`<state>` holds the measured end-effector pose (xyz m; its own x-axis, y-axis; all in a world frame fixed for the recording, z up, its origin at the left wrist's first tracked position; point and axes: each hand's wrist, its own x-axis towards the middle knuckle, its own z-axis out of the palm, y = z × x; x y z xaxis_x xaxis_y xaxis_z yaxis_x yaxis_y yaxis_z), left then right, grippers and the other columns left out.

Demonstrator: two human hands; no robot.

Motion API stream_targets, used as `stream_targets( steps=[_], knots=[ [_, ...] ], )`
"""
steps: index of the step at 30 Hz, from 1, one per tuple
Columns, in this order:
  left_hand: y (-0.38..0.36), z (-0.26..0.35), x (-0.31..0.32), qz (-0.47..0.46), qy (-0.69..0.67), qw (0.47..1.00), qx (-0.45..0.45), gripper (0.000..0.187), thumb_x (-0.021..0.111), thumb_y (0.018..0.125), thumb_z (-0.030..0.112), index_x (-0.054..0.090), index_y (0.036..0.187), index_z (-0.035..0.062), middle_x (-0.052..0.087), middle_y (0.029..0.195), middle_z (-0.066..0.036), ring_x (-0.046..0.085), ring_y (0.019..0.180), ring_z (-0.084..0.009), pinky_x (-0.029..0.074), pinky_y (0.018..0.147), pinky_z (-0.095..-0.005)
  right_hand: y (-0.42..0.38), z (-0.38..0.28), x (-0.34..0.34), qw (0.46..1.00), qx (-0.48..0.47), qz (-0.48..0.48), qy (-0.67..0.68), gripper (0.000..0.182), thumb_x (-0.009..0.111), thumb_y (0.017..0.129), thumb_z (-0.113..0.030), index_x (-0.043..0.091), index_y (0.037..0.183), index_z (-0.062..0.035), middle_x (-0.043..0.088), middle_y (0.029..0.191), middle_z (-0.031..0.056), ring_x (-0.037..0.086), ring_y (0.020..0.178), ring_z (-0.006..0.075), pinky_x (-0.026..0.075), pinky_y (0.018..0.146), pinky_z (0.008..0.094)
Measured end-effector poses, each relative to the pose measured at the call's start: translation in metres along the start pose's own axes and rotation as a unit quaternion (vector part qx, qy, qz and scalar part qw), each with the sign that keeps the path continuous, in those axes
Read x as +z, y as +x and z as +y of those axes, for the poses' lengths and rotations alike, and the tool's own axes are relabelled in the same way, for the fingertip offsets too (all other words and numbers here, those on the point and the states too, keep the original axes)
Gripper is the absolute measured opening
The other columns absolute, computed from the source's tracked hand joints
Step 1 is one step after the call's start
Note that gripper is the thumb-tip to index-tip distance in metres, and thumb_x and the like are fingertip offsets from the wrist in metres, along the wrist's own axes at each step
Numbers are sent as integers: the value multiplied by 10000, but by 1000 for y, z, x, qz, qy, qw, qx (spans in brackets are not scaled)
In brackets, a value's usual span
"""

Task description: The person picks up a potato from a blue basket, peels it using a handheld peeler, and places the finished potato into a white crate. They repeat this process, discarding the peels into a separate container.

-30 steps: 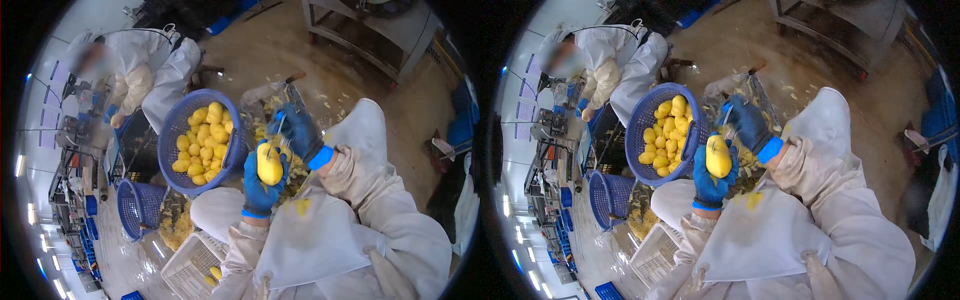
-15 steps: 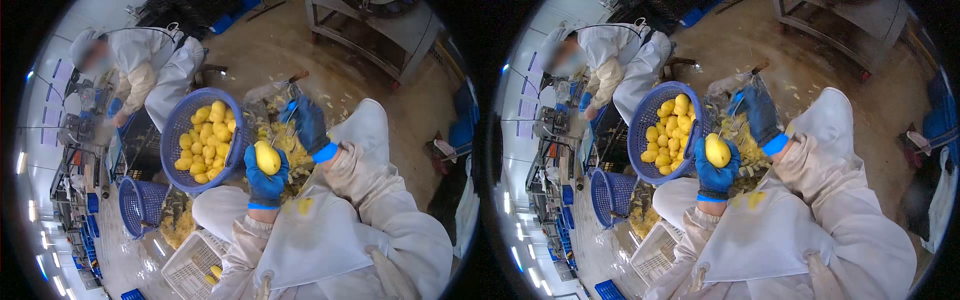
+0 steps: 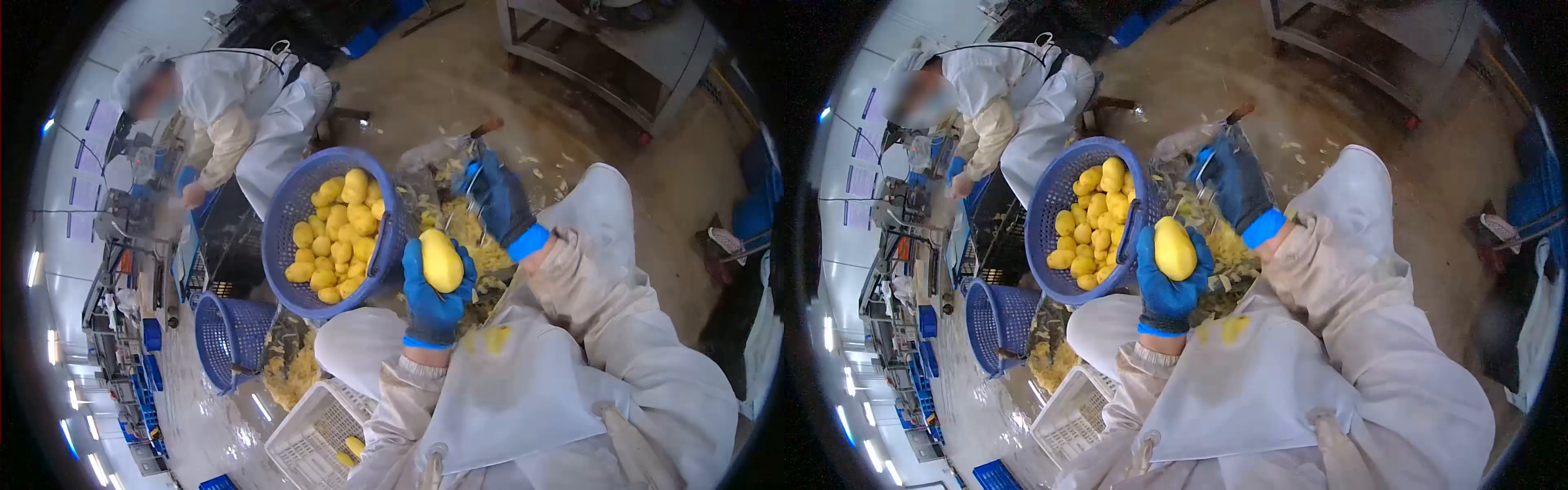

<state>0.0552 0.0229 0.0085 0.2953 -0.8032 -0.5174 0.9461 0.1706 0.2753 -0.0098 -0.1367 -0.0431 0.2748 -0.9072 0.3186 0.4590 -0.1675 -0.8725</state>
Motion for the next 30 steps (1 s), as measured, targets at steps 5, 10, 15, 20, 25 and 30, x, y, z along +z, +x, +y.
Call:
stream_targets(
  steps=[5, 10, 15, 20, 25, 30],
  knots=[
    [-7, 4, -2, -84, 89, 989, -80, 405, 537, 859, 440, 549, 1071, 95, 609, 933, -107, 617, 776, -241, 541, 625, -327, 0, -10, 1, 932, 278, 27, 233, 285, 494, 921, -322, 551, 880, -45, 552, 715, 21, 563, 657, 120, 482, 638, 258],
    [-4, 2, -12, -49, 77, 995, -36, 449, 516, 860, 465, 543, 1096, 83, 609, 935, -117, 614, 775, -258, 539, 634, -321, -32, -24, 24, 977, 203, -66, 24, 302, 471, 931, -331, 577, 857, -58, 606, 774, 11, 573, 680, 117, 466, 649, 267],
    [-8, 7, -11, -79, 36, 993, -84, 466, 533, 854, 441, 528, 1140, 73, 610, 943, -115, 600, 839, -253, 533, 717, -341, -1, -14, 2, 967, 169, 69, 177, 290, 456, 936, -317, 582, 899, -59, 603, 750, 61, 584, 658, 156, 477, 605, 292],
    [-4, 2, -14, -77, 51, 993, -70, 479, 530, 850, 456, 524, 1146, 78, 601, 964, -118, 595, 837, -247, 531, 734, -353, -27, -20, 22, 964, 242, -48, 102, 296, 456, 937, -325, 575, 871, -63, 593, 721, 26, 586, 667, 145, 477, 613, 279],
    [-17, -2, -4, 13, 46, 998, -52, 488, 502, 858, 478, 526, 1138, 79, 593, 976, -113, 601, 812, -234, 527, 721, -355, -18, -32, 20, 989, 141, 28, 30, 326, 449, 940, -321, 591, 911, -28, 612, 777, 40, 582, 683, 140, 476, 648, 288],
    [-4, 2, -18, -28, 155, 987, -34, 464, 466, 873, 487, 520, 1152, 120, 592, 973, -89, 596, 841, -221, 523, 737, -350, -9, -22, 15, 982, 185, 37, 23, 214, 506, 912, -221, 597, 886, -29, 594, 775, 56, 560, 754, 146, 450, 723, 294]
  ],
)
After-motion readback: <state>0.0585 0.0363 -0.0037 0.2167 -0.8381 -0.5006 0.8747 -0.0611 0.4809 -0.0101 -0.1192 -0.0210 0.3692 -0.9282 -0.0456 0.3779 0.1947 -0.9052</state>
